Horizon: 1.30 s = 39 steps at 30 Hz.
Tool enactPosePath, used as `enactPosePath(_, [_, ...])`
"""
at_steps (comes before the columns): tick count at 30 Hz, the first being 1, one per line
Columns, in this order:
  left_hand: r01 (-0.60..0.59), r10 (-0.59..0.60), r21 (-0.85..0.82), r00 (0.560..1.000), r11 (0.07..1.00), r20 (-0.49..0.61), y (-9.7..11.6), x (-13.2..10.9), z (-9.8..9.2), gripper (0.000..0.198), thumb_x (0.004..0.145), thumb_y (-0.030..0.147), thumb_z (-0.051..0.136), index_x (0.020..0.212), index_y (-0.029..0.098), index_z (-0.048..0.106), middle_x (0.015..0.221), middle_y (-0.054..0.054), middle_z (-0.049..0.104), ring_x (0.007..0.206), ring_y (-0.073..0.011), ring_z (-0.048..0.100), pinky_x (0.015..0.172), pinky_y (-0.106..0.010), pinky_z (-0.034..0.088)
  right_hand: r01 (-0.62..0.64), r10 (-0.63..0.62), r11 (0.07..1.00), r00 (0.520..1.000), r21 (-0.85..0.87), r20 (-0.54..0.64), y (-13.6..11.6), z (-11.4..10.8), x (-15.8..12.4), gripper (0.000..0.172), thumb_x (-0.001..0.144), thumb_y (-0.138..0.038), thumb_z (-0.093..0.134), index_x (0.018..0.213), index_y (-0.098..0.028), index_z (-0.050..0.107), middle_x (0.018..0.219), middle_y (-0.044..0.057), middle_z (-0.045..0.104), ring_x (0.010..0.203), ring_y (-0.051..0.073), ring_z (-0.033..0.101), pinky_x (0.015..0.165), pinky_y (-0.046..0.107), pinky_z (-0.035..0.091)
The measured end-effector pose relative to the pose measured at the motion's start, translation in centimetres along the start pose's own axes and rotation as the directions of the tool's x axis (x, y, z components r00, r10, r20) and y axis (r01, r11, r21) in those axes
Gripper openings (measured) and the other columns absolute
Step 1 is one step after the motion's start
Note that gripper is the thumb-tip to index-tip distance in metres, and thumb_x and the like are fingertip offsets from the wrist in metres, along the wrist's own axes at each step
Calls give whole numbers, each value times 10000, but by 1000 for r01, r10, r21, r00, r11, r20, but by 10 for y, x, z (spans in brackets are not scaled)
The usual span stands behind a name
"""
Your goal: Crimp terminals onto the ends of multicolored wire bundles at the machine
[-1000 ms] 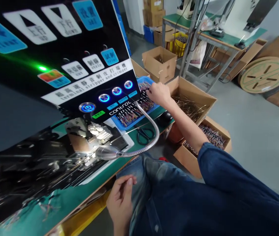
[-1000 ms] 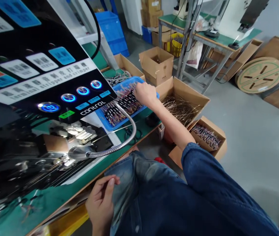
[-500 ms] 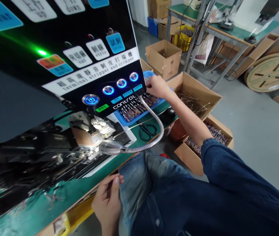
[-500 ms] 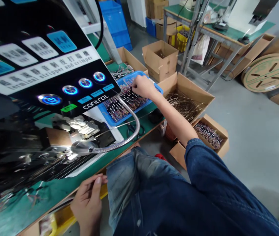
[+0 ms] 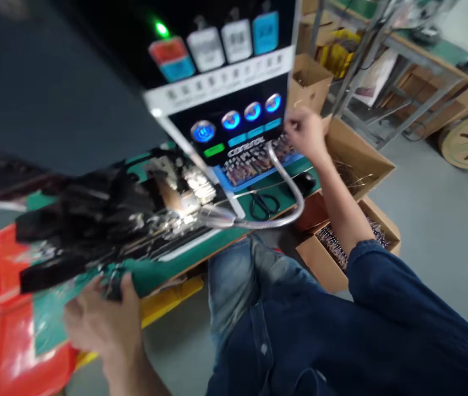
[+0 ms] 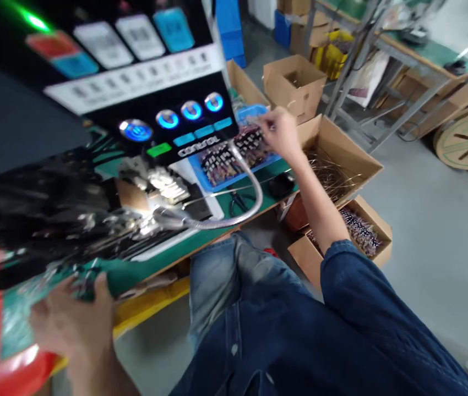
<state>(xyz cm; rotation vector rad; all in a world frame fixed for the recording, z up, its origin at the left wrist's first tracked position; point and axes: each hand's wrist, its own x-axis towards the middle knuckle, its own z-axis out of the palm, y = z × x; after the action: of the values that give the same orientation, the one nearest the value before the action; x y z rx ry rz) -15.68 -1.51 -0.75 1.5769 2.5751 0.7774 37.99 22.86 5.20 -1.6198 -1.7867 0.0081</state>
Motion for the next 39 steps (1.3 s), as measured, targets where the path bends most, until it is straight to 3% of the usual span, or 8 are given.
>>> enactPosePath(7, [-30, 30, -27, 1000, 999, 10, -5, -4, -12, 175, 1006, 370, 714, 1029, 198, 736, 1053, -81, 687, 1001, -275, 671, 1002, -436, 559, 94, -20, 961, 961, 260, -275, -44, -7, -155, 297, 1068, -430, 688, 1115, -261, 927, 913, 215, 840, 806, 278, 765, 713, 521, 466])
enactPosePath(10, [-38, 24, -128, 994, 991, -107, -5, -28, -15, 82, 996, 283, 720, 983, 216, 675, 1081, -99, 645, 1011, -271, 631, 946, -414, 549, 31, -79, 904, 992, 427, 95, -93, 11, -236, 280, 1030, -298, 718, 1236, -364, 896, 810, 164, 787, 674, 291, 674, 637, 514, 456])
enactPosePath(13, [-76, 47, -222, 990, 972, -132, 2, -62, -11, 147, 995, 239, 716, 901, 234, 603, 945, -65, 619, 999, -270, 607, 911, -406, 520, -177, -135, 771, 893, 612, 429, -160, 38, -282, 227, 1051, -361, 700, 1164, -345, 896, 765, 85, 744, 663, 282, 666, 642, 464, 504])
enactPosePath(19, [-40, 73, -519, 996, 854, 43, 24, -128, 15, 123, 1012, 253, 732, 961, 218, 626, 931, -21, 604, 751, -163, 538, 697, -308, 458, -623, -257, 521, 538, 584, 803, -251, 100, -281, 375, 1052, -542, 717, 1198, -221, 844, 828, 22, 762, 716, 193, 658, 662, 317, 476])
enactPosePath(26, [-135, 246, -691, 967, 710, 63, 13, -154, 24, 297, 949, 468, 826, 1085, 218, 742, 1018, -77, 689, 839, -203, 614, 737, -336, 513, -635, -326, 481, 510, 605, 796, -263, 101, -269, 348, 1102, -469, 651, 934, -184, 761, 822, 2, 692, 725, 148, 572, 690, 288, 419])
enactPosePath(30, [178, 1, -877, 980, 446, 199, 19, -132, 20, 352, 1105, 519, 617, 1111, 216, 795, 964, -75, 737, 809, -187, 653, 756, -333, 537, -755, -415, 352, 404, 554, 815, -248, 78, -265, 386, 1118, -535, 642, 995, -193, 771, 804, -2, 676, 684, 140, 546, 650, 280, 405])
enactPosePath(34, [377, -7, -898, 923, 225, 385, 49, -103, 25, 327, 996, 530, 817, 1072, 212, 804, 1059, -90, 819, 830, -174, 742, 750, -304, 587, -855, -495, 242, 297, 458, 817, -239, 64, -262, 405, 1100, -547, 669, 925, -188, 731, 792, 12, 693, 685, 143, 577, 628, 274, 386])
enactPosePath(39, [433, 38, -899, 899, 71, 436, 81, -94, 28, 301, 907, 431, 942, 938, 214, 735, 993, -45, 806, 739, -141, 748, 718, -294, 618, -727, -465, 351, 412, 590, 784, -226, 52, -253, 423, 1099, -582, 647, 999, -191, 774, 861, 34, 730, 778, 178, 630, 701, 301, 448])
